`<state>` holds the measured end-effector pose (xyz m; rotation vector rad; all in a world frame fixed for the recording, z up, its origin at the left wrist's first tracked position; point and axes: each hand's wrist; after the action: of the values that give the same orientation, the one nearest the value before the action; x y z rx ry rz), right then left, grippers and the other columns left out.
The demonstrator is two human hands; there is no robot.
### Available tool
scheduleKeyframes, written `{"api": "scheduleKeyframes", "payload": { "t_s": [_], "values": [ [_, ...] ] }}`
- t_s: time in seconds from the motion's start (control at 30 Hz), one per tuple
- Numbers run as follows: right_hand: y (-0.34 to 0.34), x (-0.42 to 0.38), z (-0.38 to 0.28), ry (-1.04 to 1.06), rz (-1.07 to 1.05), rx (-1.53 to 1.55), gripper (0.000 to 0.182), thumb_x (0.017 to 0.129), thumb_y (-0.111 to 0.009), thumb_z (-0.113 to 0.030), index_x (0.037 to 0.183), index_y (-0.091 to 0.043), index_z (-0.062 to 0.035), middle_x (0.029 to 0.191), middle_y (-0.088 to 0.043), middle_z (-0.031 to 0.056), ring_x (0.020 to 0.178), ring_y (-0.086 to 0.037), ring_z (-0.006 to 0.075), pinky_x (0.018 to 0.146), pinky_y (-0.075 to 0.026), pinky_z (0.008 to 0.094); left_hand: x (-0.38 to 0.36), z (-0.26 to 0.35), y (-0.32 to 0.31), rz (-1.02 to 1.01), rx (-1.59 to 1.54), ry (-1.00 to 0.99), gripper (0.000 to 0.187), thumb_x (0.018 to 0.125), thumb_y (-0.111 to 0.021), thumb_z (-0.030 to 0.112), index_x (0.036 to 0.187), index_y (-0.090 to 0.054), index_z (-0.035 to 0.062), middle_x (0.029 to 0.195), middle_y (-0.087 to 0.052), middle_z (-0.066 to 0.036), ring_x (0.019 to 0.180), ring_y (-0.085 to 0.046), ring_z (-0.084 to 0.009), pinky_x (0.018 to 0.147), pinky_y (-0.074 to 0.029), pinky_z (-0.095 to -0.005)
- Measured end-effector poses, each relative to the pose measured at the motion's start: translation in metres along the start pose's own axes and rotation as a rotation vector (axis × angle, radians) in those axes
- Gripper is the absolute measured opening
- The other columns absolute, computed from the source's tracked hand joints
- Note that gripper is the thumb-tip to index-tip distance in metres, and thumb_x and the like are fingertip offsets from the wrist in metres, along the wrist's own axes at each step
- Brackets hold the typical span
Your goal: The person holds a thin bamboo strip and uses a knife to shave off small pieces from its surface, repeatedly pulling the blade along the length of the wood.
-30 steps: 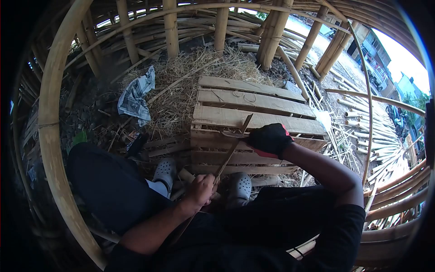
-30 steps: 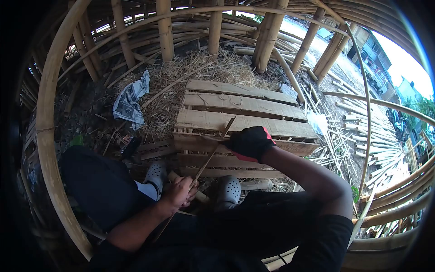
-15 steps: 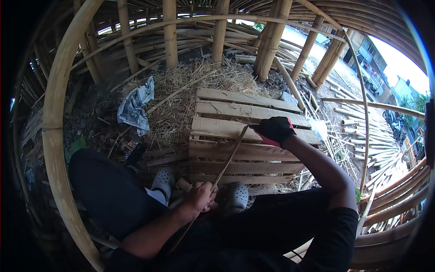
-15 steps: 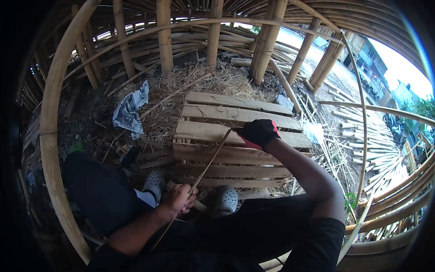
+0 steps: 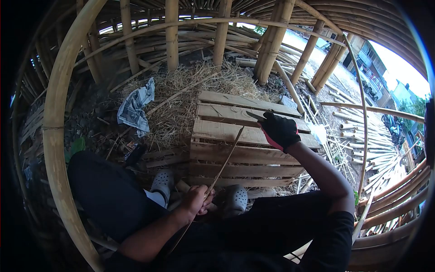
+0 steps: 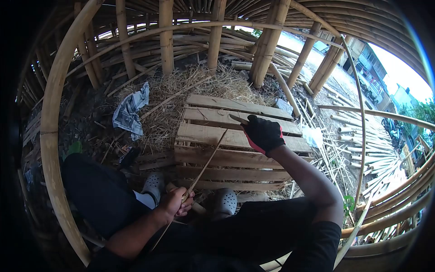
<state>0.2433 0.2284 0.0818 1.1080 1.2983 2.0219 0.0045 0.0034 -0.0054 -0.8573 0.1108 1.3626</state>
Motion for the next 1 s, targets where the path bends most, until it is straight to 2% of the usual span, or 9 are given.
{"api": "scheduleKeyframes", "payload": {
  "t_s": [0.27, 0.33, 0.37, 0.5, 0.57, 0.7, 0.77, 0.8, 1.0],
  "values": [
    [-0.017, -0.018, 0.019, 0.316, -0.086, 0.043, 0.033, 0.095, -0.048, -0.038, 0.123, -0.058, -0.0232, 0.075, -0.065, 0.0066, 0.065, -0.066, 0.0256, 0.051, -0.049, 0.0396, -0.002, 0.005, 0.002, 0.006, -0.012, -0.009, 0.023, 0.094, -0.031, 0.025, 0.083, -0.045, 0.0106, 0.050, -0.032, 0.004, 0.036, -0.028, -0.0075, 0.034, -0.024, -0.0226],
    [-0.011, -0.021, 0.022, 0.314, -0.299, 0.069, 0.032, 0.095, -0.049, -0.037, 0.123, -0.058, -0.0245, 0.079, -0.066, 0.0061, 0.068, -0.066, 0.0264, 0.053, -0.050, 0.0397, -0.002, 0.005, 0.002, -0.007, -0.021, -0.017, 0.022, 0.094, -0.032, 0.025, 0.084, -0.045, 0.0102, 0.050, -0.032, 0.004, 0.036, -0.028, -0.0075, 0.034, -0.024, -0.0225],
    [-0.019, -0.022, 0.031, 0.312, -0.302, 0.070, 0.032, 0.095, -0.049, -0.037, 0.123, -0.058, -0.0245, 0.079, -0.066, 0.0061, 0.068, -0.066, 0.0264, 0.053, -0.050, 0.0397, -0.003, 0.005, 0.002, -0.008, -0.022, -0.014, 0.022, 0.094, -0.032, 0.025, 0.084, -0.045, 0.0102, 0.050, -0.032, 0.004, 0.036, -0.028, -0.0075, 0.034, -0.024, -0.0225],
    [-0.027, -0.018, 0.063, 0.089, -0.209, -0.235, 0.025, 0.096, -0.042, -0.030, 0.107, -0.062, -0.0185, 0.075, -0.067, 0.0064, 0.068, -0.066, 0.0263, 0.054, -0.050, 0.0416, -0.004, 0.005, 0.000, -0.021, -0.021, -0.009, 0.022, 0.094, -0.033, 0.025, 0.084, -0.045, 0.0098, 0.051, -0.032, 0.003, 0.037, -0.029, -0.0076, 0.034, -0.024, -0.0224],
    [-0.018, -0.016, 0.065, -0.089, -0.138, -0.170, 0.027, 0.095, -0.044, -0.029, 0.113, -0.060, -0.0186, 0.073, -0.066, 0.0070, 0.067, -0.066, 0.0266, 0.054, -0.050, 0.0429, -0.003, 0.006, -0.001, -0.034, -0.029, -0.009, 0.022, 0.094, -0.033, 0.025, 0.084, -0.046, 0.0097, 0.051, -0.033, 0.003, 0.037, -0.029, -0.0077, 0.034, -0.024, -0.0225],
    [-0.040, -0.004, 0.064, -0.072, -0.013, -0.136, 0.029, 0.094, -0.046, -0.027, 0.118, -0.059, -0.0194, 0.072, -0.064, 0.0075, 0.066, -0.065, 0.0274, 0.054, -0.050, 0.0424, 0.000, 0.001, -0.003, -0.040, 0.000, -0.001, 0.023, 0.094, -0.033, 0.026, 0.084, -0.045, 0.0099, 0.051, -0.033, 0.003, 0.037, -0.029, -0.0080, 0.034, -0.024, -0.0228],
    [-0.056, 0.004, 0.057, 0.136, 0.183, 0.024, 0.031, 0.093, -0.047, -0.023, 0.122, -0.057, -0.0195, 0.072, -0.061, 0.0081, 0.067, -0.064, 0.0276, 0.055, -0.051, 0.0418, 0.002, 0.001, -0.001, -0.045, 0.005, 0.002, 0.023, 0.095, -0.033, 0.027, 0.084, -0.045, 0.0101, 0.051, -0.032, 0.003, 0.037, -0.029, -0.0081, 0.034, -0.024, -0.0229],
    [-0.046, 0.007, 0.043, 0.147, 0.049, -0.030, 0.031, 0.094, -0.046, -0.019, 0.123, -0.057, -0.0182, 0.079, -0.061, 0.0102, 0.068, -0.064, 0.0268, 0.057, -0.051, 0.0417, 0.003, 0.000, -0.001, -0.050, 0.006, 0.003, 0.023, 0.095, -0.033, 0.027, 0.084, -0.045, 0.0102, 0.051, -0.032, 0.003, 0.037, -0.029, -0.0082, 0.035, -0.025, -0.0229],
    [-0.063, 0.042, 0.037, 0.393, -0.070, -0.090, 0.031, 0.096, -0.044, -0.020, 0.124, -0.056, -0.0171, 0.091, -0.061, 0.0116, 0.071, -0.064, 0.0282, 0.064, -0.052, 0.0414, 0.002, 0.000, -0.003, -0.056, 0.016, 0.017, 0.024, 0.095, -0.033, 0.027, 0.084, -0.046, 0.0106, 0.051, -0.032, 0.003, 0.037, -0.030, -0.0084, 0.035, -0.025, -0.0230]
  ]
}}
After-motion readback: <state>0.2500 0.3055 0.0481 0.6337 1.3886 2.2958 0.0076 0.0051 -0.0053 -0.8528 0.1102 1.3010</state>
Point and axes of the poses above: each hand's wrist, its own x-axis towards the middle knuckle, its own y-axis out of the back of the hand, z = x × y
